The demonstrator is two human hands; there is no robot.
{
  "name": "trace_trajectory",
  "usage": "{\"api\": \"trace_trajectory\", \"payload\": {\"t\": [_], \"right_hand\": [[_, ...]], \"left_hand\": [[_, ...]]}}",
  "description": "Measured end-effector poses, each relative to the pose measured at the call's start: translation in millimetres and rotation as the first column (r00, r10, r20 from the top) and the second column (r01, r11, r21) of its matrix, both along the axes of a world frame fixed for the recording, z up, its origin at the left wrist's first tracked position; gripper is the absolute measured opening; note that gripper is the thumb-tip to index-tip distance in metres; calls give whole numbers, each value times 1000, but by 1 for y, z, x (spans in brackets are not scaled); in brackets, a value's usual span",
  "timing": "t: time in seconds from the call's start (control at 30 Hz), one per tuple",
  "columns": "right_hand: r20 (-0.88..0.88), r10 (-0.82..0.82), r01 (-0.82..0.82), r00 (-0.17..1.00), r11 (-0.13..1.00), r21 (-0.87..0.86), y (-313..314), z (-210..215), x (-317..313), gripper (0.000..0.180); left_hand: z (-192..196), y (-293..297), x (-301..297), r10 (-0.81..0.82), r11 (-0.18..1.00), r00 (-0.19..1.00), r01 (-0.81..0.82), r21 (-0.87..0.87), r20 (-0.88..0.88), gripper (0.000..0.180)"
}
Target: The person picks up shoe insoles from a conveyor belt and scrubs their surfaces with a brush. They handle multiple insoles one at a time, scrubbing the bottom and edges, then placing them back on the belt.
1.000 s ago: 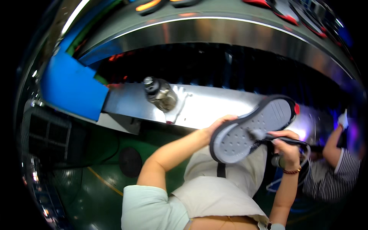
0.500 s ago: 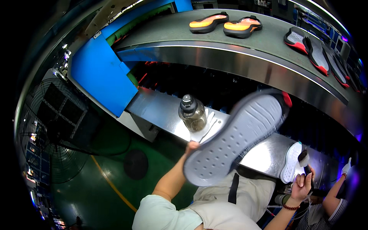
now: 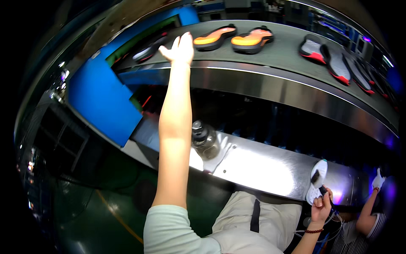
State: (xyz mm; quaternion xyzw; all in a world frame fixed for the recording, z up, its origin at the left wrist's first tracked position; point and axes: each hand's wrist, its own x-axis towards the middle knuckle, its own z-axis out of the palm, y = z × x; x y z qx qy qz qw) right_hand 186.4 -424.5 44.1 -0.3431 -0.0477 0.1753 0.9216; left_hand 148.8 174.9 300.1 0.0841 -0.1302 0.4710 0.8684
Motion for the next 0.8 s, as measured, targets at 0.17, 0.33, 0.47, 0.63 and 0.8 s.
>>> {"api": "trace_trajectory", "payload": {"t": [0.17,0.33,0.47,0.63,0.8], "right_hand": [[-111,-65,62,992,998,-29,-7,-4,-10,14],[-86,-128,123,988,990,-61,-15,-5,-17,14],[-77,-177,171,981,982,-78,-32,-8,-25,15],[-91,-195,186,976,977,-101,-58,-13,-31,17],[-61,-267,256,962,957,-139,-51,-10,-18,20]], "left_hand": [[-10,-141,103,333,412,861,234,881,-385,50],[-24,-235,197,760,-532,514,139,835,398,49],[-32,-242,234,878,-452,365,424,785,309,33],[-8,-258,194,753,-618,336,66,783,566,17],[-20,-265,83,852,167,519,-394,904,69,22]]}}
